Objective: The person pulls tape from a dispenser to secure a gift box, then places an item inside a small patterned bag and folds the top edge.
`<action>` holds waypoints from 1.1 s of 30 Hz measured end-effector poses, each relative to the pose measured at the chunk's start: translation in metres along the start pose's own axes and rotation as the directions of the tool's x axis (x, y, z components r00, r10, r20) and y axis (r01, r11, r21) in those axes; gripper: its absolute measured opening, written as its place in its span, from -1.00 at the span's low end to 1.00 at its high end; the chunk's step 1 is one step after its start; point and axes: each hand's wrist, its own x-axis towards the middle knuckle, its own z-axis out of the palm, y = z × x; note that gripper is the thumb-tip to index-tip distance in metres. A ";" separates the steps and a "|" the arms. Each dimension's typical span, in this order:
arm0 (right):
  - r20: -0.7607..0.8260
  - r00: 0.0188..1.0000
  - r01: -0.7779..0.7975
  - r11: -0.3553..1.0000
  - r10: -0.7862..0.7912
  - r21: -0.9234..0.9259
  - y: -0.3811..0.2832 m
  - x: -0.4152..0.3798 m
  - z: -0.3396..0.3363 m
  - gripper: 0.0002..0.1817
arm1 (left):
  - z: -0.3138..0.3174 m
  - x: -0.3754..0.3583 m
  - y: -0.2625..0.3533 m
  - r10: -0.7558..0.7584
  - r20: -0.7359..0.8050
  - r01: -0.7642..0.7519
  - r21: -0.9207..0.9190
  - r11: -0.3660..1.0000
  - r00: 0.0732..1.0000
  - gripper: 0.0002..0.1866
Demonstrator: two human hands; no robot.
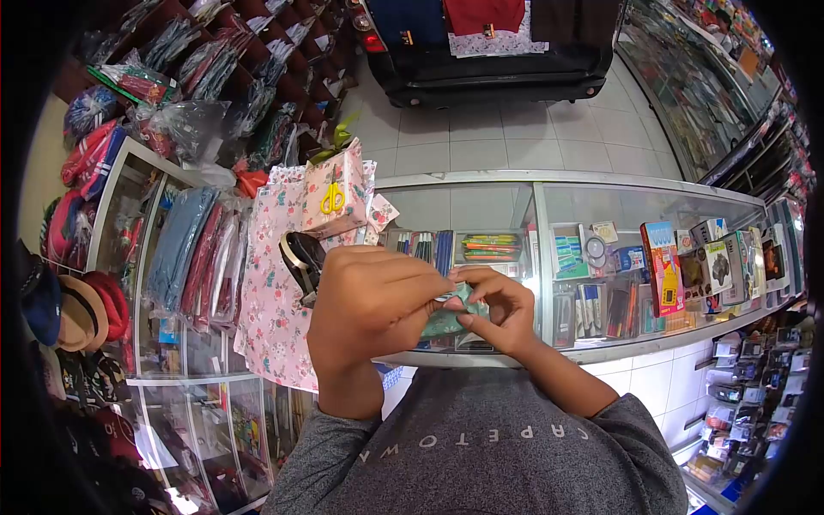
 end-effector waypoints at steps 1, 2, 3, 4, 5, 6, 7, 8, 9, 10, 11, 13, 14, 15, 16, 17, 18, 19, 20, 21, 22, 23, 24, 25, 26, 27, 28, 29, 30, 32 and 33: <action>-0.053 0.994 -0.084 0.986 0.092 0.142 -0.004 0.001 0.003 -0.60 | -0.001 0.000 0.000 0.000 0.002 0.000 0.000 1.000 1.000 -0.80; -0.069 0.986 -0.136 0.972 0.152 0.192 -0.008 0.002 0.003 -0.43 | -0.002 0.000 0.001 -0.008 -0.002 0.008 0.009 1.000 1.000 -0.81; -0.070 0.986 -0.135 0.972 0.151 0.192 -0.014 0.005 0.004 -0.43 | -0.003 0.000 0.001 -0.016 -0.006 0.016 0.018 1.000 1.000 -0.81; -0.062 0.975 -0.196 0.959 0.212 0.205 -0.021 0.008 0.004 -0.36 | -0.004 0.000 -0.001 -0.016 -0.005 0.016 0.019 1.000 1.000 -0.81; -0.051 0.961 -0.255 0.942 0.272 0.216 -0.024 0.009 0.004 -0.30 | -0.004 -0.001 -0.004 0.002 0.001 -0.002 0.011 1.000 1.000 -0.80; -0.044 0.948 -0.302 0.932 0.317 0.199 -0.023 0.009 0.002 -0.30 | -0.004 -0.001 -0.005 0.021 0.006 -0.021 0.003 1.000 1.000 -0.77; -0.044 0.948 -0.302 0.932 0.317 0.199 -0.023 0.010 0.000 -0.30 | -0.005 -0.001 -0.004 0.021 0.006 -0.021 0.004 1.000 1.000 -0.77; 0.003 0.959 -0.280 0.952 0.282 0.124 -0.023 0.012 -0.004 -0.38 | -0.005 0.000 -0.002 0.003 0.008 -0.004 0.017 1.000 1.000 -0.80; 0.052 0.967 -0.252 0.967 0.249 0.048 -0.023 0.013 -0.006 -0.47 | -0.005 0.000 -0.001 -0.013 0.009 0.012 0.031 0.999 1.000 -0.80; 0.051 0.967 -0.251 0.967 0.248 0.048 -0.022 0.013 -0.007 -0.47 | -0.005 0.001 -0.001 -0.011 0.008 0.011 0.031 0.999 1.000 -0.80; 0.049 0.964 -0.262 0.963 0.259 0.057 -0.022 0.012 -0.007 -0.53 | -0.005 0.002 -0.001 -0.010 0.017 0.009 0.024 1.000 1.000 -0.80; 0.048 0.961 -0.274 0.959 0.271 0.067 -0.024 0.012 -0.007 -0.60 | -0.006 0.002 -0.001 -0.009 0.026 0.009 0.019 1.000 1.000 -0.80; 0.029 0.936 -0.352 0.930 0.351 0.104 -0.028 0.013 -0.006 -0.63 | -0.006 0.003 -0.002 -0.001 0.039 0.000 0.016 1.000 0.999 -0.81; 0.012 0.902 -0.428 0.892 0.431 0.143 -0.032 0.013 -0.005 -0.66 | -0.007 0.002 -0.002 0.005 0.052 -0.006 0.013 1.000 0.999 -0.81; 0.013 0.902 -0.429 0.892 0.432 0.143 -0.034 0.014 -0.004 -0.66 | -0.007 0.003 -0.002 0.004 0.052 -0.005 0.013 1.000 0.999 -0.81; 0.004 0.887 -0.457 0.875 0.462 0.157 -0.036 0.015 -0.004 -0.70 | -0.008 0.003 -0.002 0.003 0.066 -0.003 0.005 1.000 0.998 -0.80; -0.004 0.871 -0.484 0.858 0.492 0.171 -0.038 0.016 -0.003 -0.74 | -0.008 0.003 -0.002 0.001 0.080 -0.001 -0.002 1.000 0.997 -0.80; -0.004 0.870 -0.484 0.858 0.492 0.171 -0.040 0.017 -0.003 -0.74 | -0.008 0.003 -0.002 0.000 0.080 0.000 -0.001 1.000 0.997 -0.80; -0.001 0.875 -0.480 0.867 0.485 0.132 -0.042 0.018 -0.003 -0.77 | -0.008 0.002 -0.003 -0.009 0.087 0.010 -0.011 1.000 0.996 -0.80; 0.002 0.879 -0.476 0.875 0.478 0.092 -0.044 0.019 -0.002 -0.81 | -0.009 0.002 -0.003 -0.019 0.095 0.021 -0.020 1.000 0.995 -0.80; 0.001 0.878 -0.476 0.874 0.478 0.093 -0.047 0.019 -0.002 -0.81 | -0.009 0.002 -0.003 -0.020 0.096 0.022 -0.021 1.000 0.995 -0.80; -0.008 0.882 -0.471 0.881 0.472 0.037 -0.050 0.019 -0.002 -0.84 | -0.010 0.003 -0.002 -0.026 0.104 0.028 -0.020 0.999 0.994 -0.80; -0.017 0.886 -0.464 0.886 0.464 -0.019 -0.052 0.019 -0.003 -0.87 | -0.011 0.004 -0.001 -0.031 0.111 0.033 -0.020 0.999 0.993 -0.80; -0.018 0.886 -0.464 0.886 0.464 -0.020 -0.052 0.019 -0.004 -0.87 | -0.014 0.004 -0.001 -0.031 0.111 0.033 -0.020 0.999 0.993 -0.80; -0.011 0.904 -0.428 0.902 0.428 -0.054 -0.051 0.019 -0.005 -0.87 | -0.017 0.005 -0.002 -0.021 0.135 0.024 -0.015 1.000 0.991 -0.80; -0.002 0.920 -0.390 0.917 0.392 -0.087 -0.052 0.020 -0.007 -0.87 | -0.019 0.006 -0.001 -0.012 0.159 0.014 -0.010 1.000 0.987 -0.80; -0.002 0.920 -0.390 0.917 0.392 -0.087 -0.056 0.022 -0.007 -0.87 | -0.021 0.007 0.001 -0.012 0.159 0.014 -0.010 1.000 0.987 -0.80; 0.009 0.924 -0.378 0.917 0.383 -0.126 -0.063 0.025 -0.008 -0.88 | -0.023 0.008 0.003 -0.023 0.164 0.023 0.000 1.000 0.986 -0.79; 0.021 0.928 -0.365 0.917 0.373 -0.163 -0.070 0.029 -0.008 -0.89 | -0.026 0.009 0.005 -0.032 0.168 0.031 0.010 0.999 0.985 -0.79; 0.062 0.950 -0.282 0.926 0.306 -0.252 -0.079 0.036 -0.011 -0.90 | -0.033 0.010 0.011 -0.034 0.192 0.028 0.032 0.999 0.981 -0.79; 0.108 0.964 -0.194 0.922 0.242 -0.335 -0.083 0.038 -0.011 -0.91 | -0.036 0.011 0.013 -0.036 0.216 0.025 0.053 0.998 0.976 -0.79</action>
